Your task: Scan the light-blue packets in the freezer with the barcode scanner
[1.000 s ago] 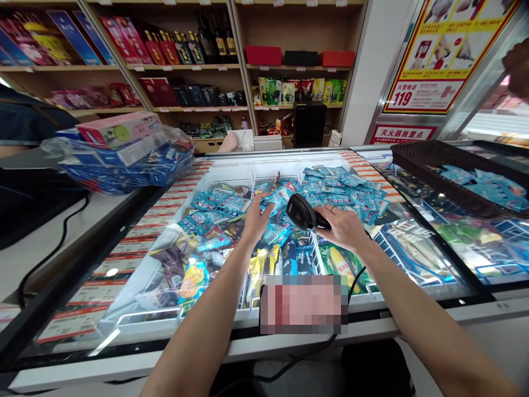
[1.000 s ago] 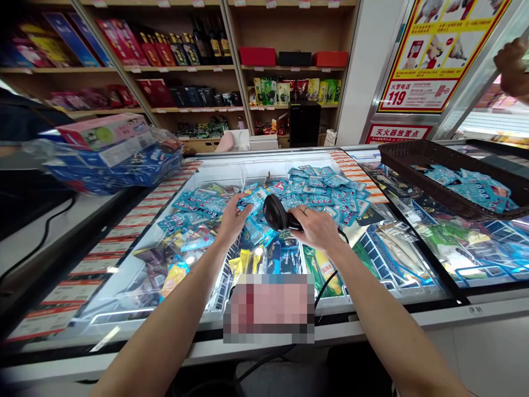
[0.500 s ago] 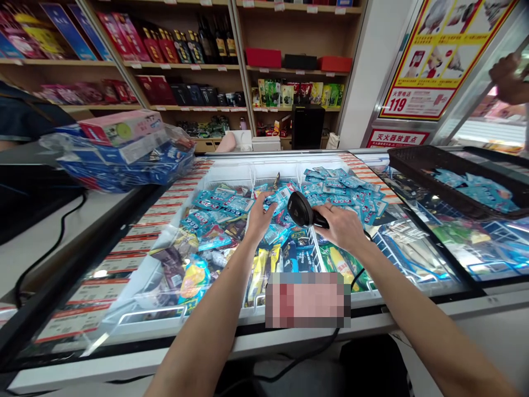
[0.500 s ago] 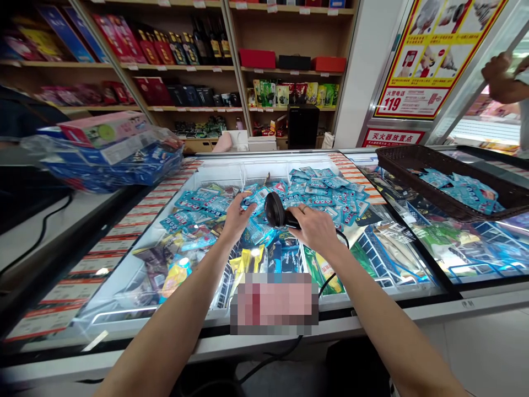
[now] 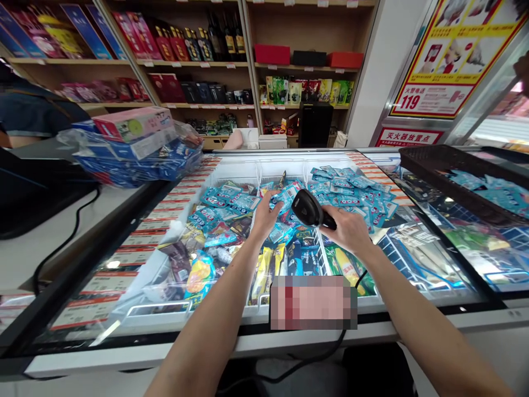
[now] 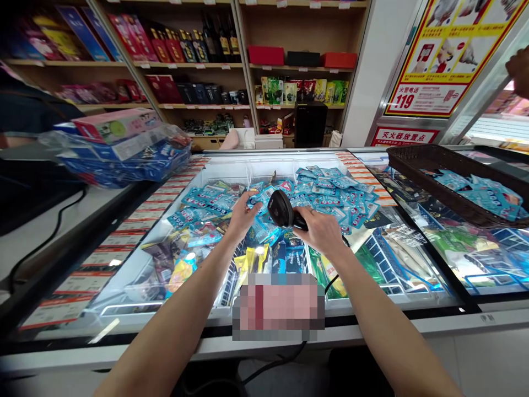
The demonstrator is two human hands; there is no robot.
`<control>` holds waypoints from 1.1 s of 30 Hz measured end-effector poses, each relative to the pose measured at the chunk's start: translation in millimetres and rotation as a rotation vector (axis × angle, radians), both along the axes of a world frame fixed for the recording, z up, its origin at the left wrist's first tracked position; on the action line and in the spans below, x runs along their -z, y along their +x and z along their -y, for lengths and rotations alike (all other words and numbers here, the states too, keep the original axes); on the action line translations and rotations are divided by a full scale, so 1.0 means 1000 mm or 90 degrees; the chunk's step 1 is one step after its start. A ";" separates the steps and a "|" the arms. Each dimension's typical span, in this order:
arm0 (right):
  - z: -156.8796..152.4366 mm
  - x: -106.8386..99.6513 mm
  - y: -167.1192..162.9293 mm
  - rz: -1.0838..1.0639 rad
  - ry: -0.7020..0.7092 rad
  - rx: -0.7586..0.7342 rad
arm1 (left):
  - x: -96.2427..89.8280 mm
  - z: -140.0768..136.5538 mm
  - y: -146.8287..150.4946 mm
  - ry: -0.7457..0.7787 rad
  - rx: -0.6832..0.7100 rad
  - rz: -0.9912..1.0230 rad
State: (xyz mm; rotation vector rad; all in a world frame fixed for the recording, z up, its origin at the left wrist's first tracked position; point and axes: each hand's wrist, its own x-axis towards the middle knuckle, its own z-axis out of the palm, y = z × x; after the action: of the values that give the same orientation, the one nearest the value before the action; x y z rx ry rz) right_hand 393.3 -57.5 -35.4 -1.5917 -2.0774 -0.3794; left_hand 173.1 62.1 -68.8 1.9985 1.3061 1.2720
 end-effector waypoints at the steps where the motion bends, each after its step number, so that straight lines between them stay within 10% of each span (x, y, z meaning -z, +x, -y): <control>1: 0.000 0.000 0.002 -0.004 0.004 0.005 | 0.000 0.000 0.000 -0.003 0.001 -0.002; 23: -0.008 0.011 0.008 0.021 0.011 0.000 | 0.000 -0.001 0.000 0.043 0.010 -0.033; 33: -0.012 0.012 0.017 0.025 -0.035 0.093 | -0.002 -0.007 -0.016 0.143 -0.186 -0.140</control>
State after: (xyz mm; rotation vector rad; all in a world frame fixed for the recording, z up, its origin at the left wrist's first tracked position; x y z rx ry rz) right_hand 410.0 -45.1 -47.7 -1.7878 -2.0233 -0.4096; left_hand 157.1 68.8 -66.7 2.2139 1.6742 1.4125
